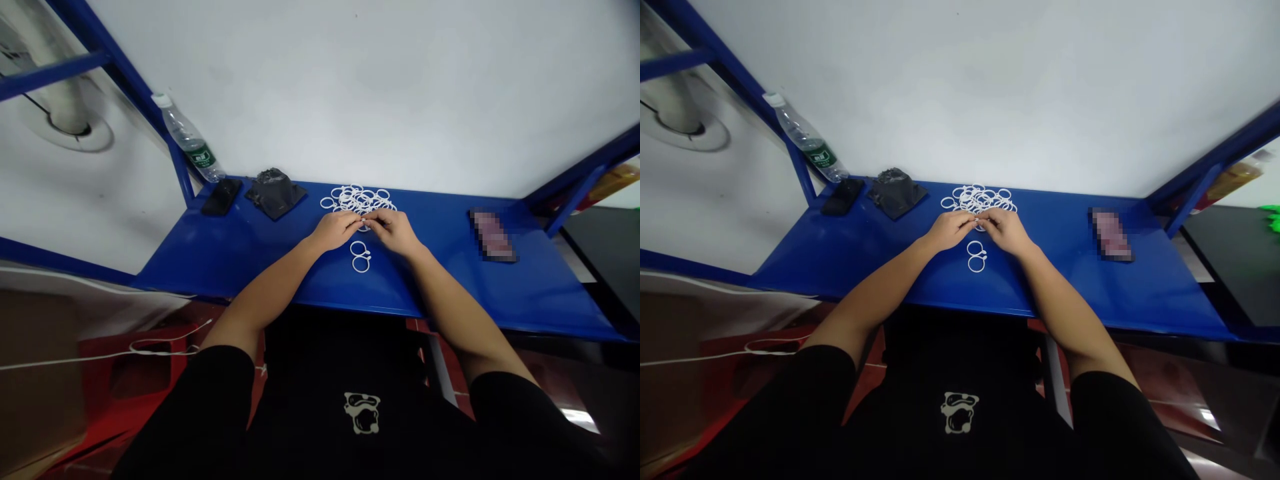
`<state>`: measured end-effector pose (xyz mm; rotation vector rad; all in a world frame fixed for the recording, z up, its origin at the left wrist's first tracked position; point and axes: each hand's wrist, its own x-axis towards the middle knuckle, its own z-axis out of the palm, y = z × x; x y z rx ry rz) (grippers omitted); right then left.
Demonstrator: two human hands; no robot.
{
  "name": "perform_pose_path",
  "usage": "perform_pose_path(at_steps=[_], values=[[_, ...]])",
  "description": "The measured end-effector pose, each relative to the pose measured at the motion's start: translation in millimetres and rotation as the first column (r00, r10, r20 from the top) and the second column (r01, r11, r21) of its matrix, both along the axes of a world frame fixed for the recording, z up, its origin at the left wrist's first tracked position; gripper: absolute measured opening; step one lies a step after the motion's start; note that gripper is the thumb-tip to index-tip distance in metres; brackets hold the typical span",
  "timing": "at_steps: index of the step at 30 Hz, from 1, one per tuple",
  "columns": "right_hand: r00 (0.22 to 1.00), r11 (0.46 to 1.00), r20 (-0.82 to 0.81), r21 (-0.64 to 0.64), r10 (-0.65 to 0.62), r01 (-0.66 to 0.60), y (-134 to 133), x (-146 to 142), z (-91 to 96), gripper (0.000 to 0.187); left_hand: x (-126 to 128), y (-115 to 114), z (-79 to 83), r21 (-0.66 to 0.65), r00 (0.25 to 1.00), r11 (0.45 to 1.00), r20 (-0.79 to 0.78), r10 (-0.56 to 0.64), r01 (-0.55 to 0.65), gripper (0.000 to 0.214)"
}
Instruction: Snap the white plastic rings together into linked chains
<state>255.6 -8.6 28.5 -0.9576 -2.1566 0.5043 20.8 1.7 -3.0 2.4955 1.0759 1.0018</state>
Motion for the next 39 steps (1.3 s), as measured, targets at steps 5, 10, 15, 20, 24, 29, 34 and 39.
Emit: perform_pose_path(at_steps=[5, 10, 15, 20, 24, 29, 34, 39], values=[[1.0, 0.999, -0.022, -0.032, 0.002, -0.003, -0.6, -1.2, -0.6, 0.024, -0.4, -2.1, -0.2, 0.056, 0.999, 0.998, -0.018, -0.029, 0.029, 0.028], [0.996, 0.998, 0.082, -0.052, -0.037, 0.041, 1.6, 5.5, 7.4, 0.021, -2.0, 3.1, -3.2, 0.015, 1.0, 1.0, -0.008, -0.013, 0.013, 0.025], [0.946, 0.986, 0.325, -0.151, -0.019, 0.072, 10.4, 21.3, 7.4, 0.011, -5.3, 13.1, -11.2, -0.066, 0.998, 0.997, -0.045, 0.039, -0.042, 0.011], [0.942, 0.945, 0.281, -0.315, 0.186, -0.092, 4.1, 4.6, -1.6, 0.014, -6.7, 17.5, -14.7, -0.134, 0.995, 0.989, -0.095, 0.043, -0.056, 0.014], [0.969, 0.948, 0.154, -0.283, 0.194, -0.145, -1.1, -4.3, -1.6, 0.024, -5.9, 16.7, -13.7, -0.122, 0.993, 0.991, -0.111, 0.04, -0.054, 0.01], [0.961, 0.997, 0.276, -0.064, -0.031, 0.051, 17.1, 12.8, -9.5, 0.025, -6.0, 16.8, -14.8, -0.149, 0.997, 0.988, -0.07, 0.025, -0.035, 0.01], [0.932, 0.984, 0.363, -0.173, 0.014, 0.052, 29.1, 21.0, -19.1, 0.015, -6.0, 14.4, -12.1, -0.194, 0.991, 0.981, -0.127, -0.038, 0.013, 0.02], [0.92, 0.968, 0.386, -0.199, -0.065, 0.152, 27.7, 21.3, -18.7, 0.032, -4.6, 10.9, -9.3, -0.207, 0.977, 0.977, -0.189, -0.096, 0.056, 0.036]])
